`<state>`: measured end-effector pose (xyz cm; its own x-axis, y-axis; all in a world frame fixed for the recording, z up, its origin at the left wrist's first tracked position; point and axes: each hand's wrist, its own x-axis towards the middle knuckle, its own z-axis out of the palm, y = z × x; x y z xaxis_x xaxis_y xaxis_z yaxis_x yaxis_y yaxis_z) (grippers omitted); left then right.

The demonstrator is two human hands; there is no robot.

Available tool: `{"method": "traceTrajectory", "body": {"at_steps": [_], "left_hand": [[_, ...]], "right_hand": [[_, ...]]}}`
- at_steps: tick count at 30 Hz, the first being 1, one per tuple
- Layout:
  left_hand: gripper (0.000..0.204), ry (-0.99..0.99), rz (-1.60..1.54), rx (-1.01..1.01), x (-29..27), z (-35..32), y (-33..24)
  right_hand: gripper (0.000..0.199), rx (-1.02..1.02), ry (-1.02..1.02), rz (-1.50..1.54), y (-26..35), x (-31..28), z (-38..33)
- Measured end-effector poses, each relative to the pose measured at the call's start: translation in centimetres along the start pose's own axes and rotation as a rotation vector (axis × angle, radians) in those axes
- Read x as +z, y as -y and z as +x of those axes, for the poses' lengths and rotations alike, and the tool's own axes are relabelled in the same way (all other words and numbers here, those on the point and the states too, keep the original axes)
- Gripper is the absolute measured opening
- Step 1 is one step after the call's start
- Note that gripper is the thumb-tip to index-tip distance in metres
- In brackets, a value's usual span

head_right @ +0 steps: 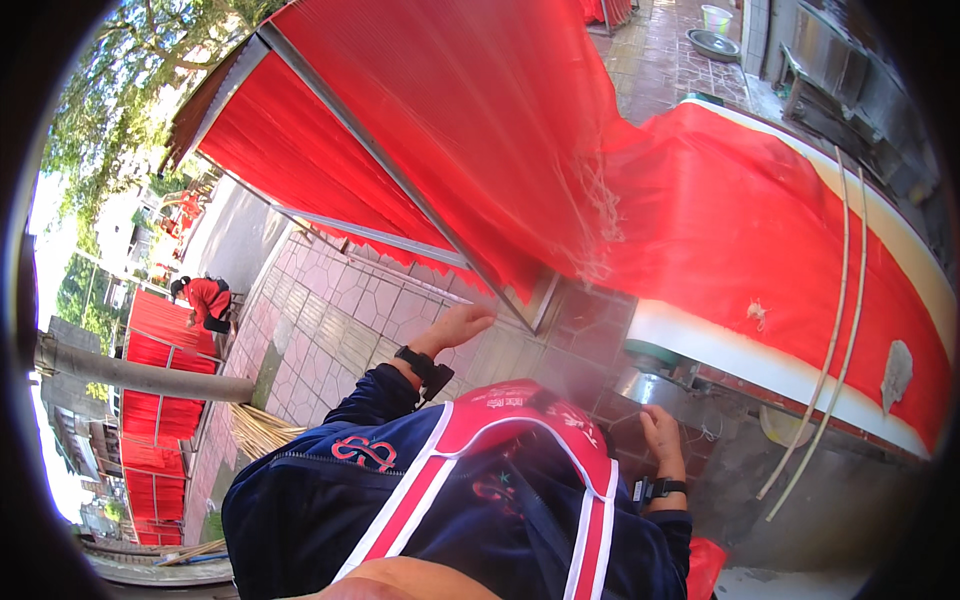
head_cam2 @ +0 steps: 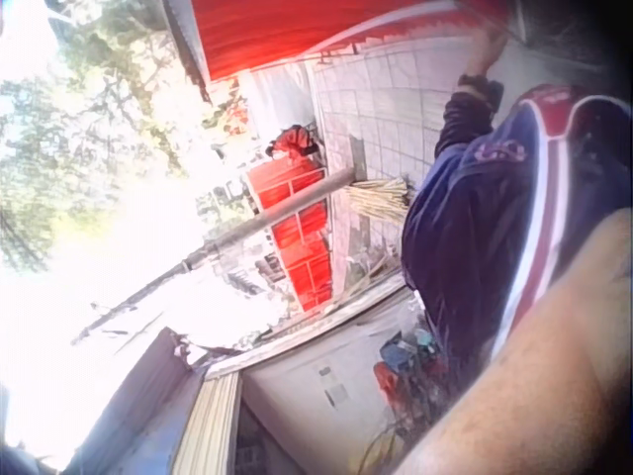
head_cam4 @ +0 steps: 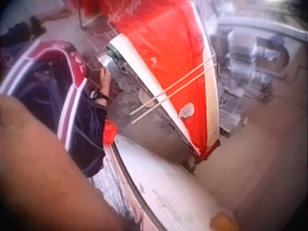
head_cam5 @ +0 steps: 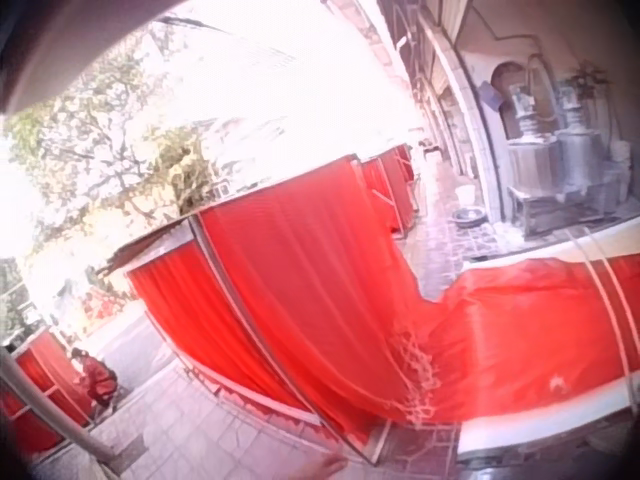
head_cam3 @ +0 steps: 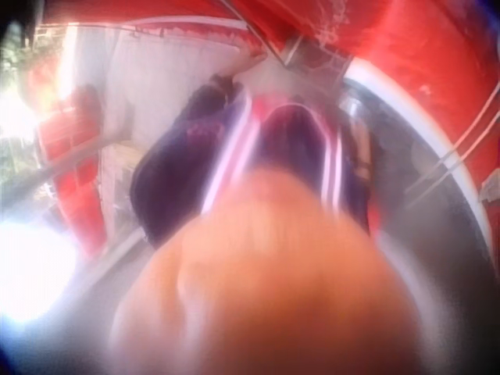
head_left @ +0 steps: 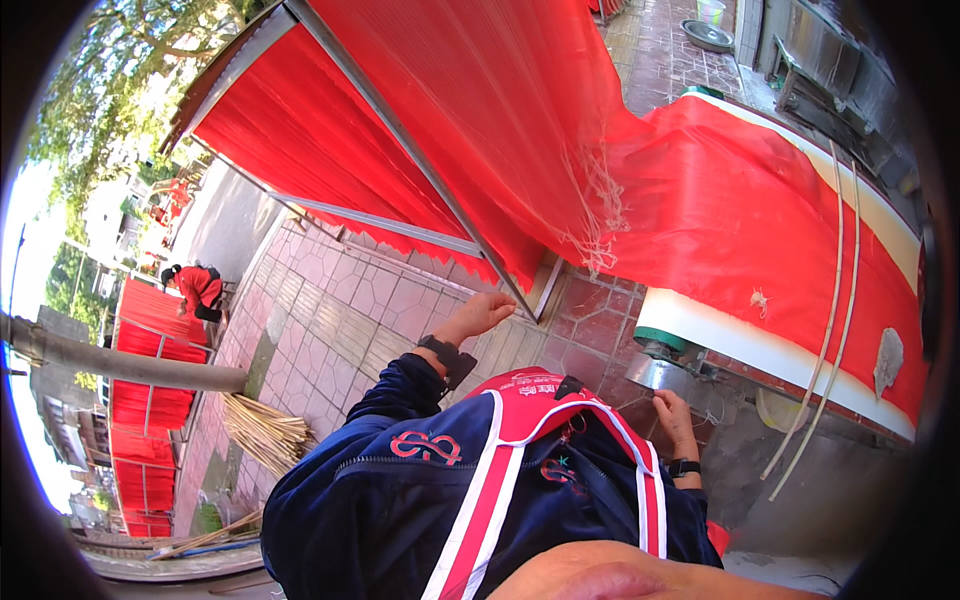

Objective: The person assembles red fabric banners on metal frames outdoors. They attach the fabric to the frame using white strings, tie knots, and adjust the fabric to fit the frame. The person moves between different frames to continue the assembly.

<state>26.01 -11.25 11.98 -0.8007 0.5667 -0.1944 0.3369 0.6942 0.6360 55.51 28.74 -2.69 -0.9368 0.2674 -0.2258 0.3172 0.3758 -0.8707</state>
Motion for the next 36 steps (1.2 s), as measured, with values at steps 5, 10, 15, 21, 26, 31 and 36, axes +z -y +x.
{"method": "traceTrajectory", "body": {"at_steps": [5,10,15,21,26,31,36], "left_hand": [[0.029,-0.058,-0.023,0.036,1.9,-1.0,-1.5],[0.028,-0.069,-0.070,-0.053,2.8,-2.6,-1.8],[0.029,-0.102,-0.102,-0.070,2.6,-4.1,-1.9],[0.029,-0.168,-0.103,-0.113,1.7,-5.8,-1.2],[0.030,-0.173,-0.179,-0.154,0.7,-6.6,1.0],[0.033,-0.146,-0.251,-0.143,-1.6,-6.2,4.6],[0.032,-0.105,-0.408,-0.146,-5.7,-4.2,7.9]], "right_hand": [[0.024,-0.033,0.091,0.074,-0.2,-1.5,0.1],[0.023,0.000,0.137,0.155,0.5,-2.8,1.1],[0.022,-0.034,0.156,0.169,1.8,-2.7,2.1],[0.020,-0.067,0.132,0.237,4.0,-1.3,3.2],[0.018,-0.177,0.117,0.128,6.2,0.3,4.1],[0.018,-0.134,0.084,0.136,8.6,3.1,5.5],[0.016,-0.271,-0.028,0.088,12.4,7.0,7.6]]}}
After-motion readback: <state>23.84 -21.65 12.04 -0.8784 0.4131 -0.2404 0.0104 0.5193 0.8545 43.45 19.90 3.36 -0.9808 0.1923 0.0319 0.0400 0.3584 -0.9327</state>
